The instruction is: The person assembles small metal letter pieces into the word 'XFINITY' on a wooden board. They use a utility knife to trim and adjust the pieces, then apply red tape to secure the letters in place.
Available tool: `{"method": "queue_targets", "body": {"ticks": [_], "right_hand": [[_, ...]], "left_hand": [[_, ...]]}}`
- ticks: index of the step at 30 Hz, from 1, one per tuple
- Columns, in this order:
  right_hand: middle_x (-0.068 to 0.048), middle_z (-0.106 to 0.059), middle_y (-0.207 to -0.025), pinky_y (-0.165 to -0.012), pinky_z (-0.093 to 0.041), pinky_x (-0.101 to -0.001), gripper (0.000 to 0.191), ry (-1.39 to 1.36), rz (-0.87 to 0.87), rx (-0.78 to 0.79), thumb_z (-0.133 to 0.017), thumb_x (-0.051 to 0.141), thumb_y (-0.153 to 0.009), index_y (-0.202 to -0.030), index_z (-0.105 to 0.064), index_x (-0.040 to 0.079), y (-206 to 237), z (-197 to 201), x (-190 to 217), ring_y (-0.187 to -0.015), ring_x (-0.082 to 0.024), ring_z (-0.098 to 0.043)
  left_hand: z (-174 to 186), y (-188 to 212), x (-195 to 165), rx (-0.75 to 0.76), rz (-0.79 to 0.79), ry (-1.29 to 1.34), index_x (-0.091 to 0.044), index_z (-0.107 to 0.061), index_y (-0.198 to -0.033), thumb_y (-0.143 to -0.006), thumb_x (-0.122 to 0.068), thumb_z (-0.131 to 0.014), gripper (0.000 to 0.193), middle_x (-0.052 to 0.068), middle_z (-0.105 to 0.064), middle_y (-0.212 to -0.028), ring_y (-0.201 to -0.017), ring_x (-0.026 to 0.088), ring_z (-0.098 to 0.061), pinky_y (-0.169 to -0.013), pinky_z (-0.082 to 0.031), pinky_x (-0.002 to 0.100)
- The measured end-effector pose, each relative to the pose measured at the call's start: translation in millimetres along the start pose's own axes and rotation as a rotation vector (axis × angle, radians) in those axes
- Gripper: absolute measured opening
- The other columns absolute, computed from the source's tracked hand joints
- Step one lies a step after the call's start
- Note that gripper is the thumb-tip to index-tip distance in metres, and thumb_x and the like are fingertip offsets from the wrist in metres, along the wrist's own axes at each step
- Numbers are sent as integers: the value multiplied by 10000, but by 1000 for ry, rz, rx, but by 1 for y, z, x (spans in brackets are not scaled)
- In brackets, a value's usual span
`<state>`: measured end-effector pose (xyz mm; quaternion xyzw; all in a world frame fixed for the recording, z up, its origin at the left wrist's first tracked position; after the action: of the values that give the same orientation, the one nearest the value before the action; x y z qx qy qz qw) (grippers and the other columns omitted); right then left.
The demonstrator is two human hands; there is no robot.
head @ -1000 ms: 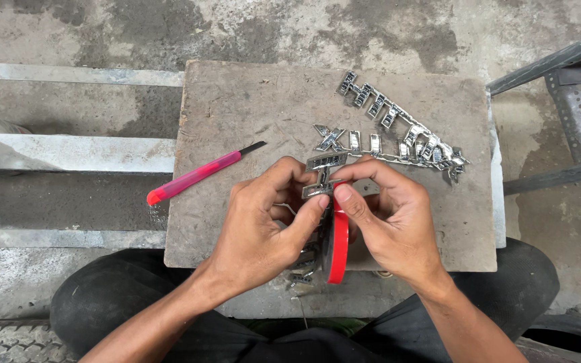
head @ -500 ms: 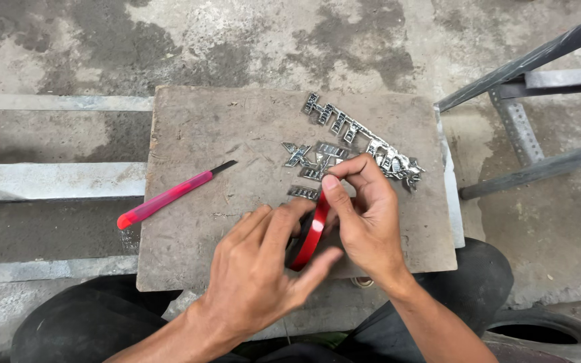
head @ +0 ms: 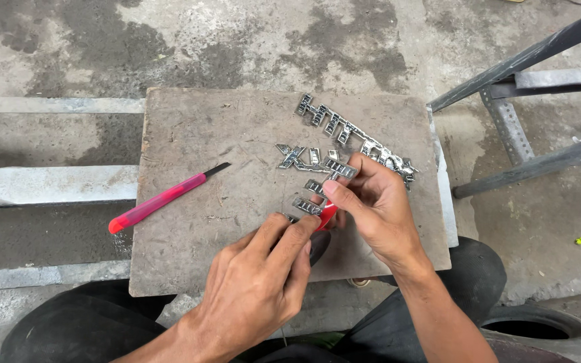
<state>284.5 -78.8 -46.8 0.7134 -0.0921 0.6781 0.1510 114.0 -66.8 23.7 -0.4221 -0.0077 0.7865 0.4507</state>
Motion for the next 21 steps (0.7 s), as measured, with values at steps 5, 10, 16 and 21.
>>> {"method": "queue_targets", "body": {"ticks": [5, 10, 16, 21], "right_hand": [[-71, -759, -860, -455, -541, -225, 403, 74, 31, -5, -713, 82, -883, -1271, -614, 31, -1, -3, 15, -635, -82, -696], [-55, -735, -774, -463, -551, -234, 331, 136, -17, 67, -720, 83, -920, -1240, -705, -2, 4, -10, 13, -561, -73, -652], [-32, -741, -743, -488, -570, -226, 296, 157, -38, 110, -728, 91, -916, -1195, -717, -7, 10, -15, 6, -591, -55, -672], [-34, -747, -685, -491, -462, -218, 299, 271, -72, 170, -737, 115, -931, -1208, -746, 5, 14, -25, -4, -582, -39, -565]], "left_hand": [[8, -2, 5, -44, 54, 122, -10, -700, -1135, -858, 22, -683, 280, 93, -684, -902, -631, 224, -719, -511, -572, 320], [19, -6, 4, -85, 60, 135, -36, -745, -995, -870, -62, -778, 132, 67, -699, -816, -602, 213, -718, -495, -553, 315], [20, 1, 3, 74, 56, -3, -42, -765, -1007, -850, -89, -792, 166, 67, -686, -794, -573, 230, -703, -473, -545, 338], [20, 12, 2, 183, 39, -84, -31, -753, -1029, -853, -103, -781, 192, 68, -657, -817, -592, 212, -722, -459, -559, 330]]}}
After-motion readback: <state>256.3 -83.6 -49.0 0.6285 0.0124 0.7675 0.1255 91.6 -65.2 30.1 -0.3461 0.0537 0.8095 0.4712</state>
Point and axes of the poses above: each hand's wrist, its own y-axis away from the middle knuckle, its own z-axis out of the back of the hand, x = y × z, the point moved 9 cm from there along -y, towards the middle knuckle
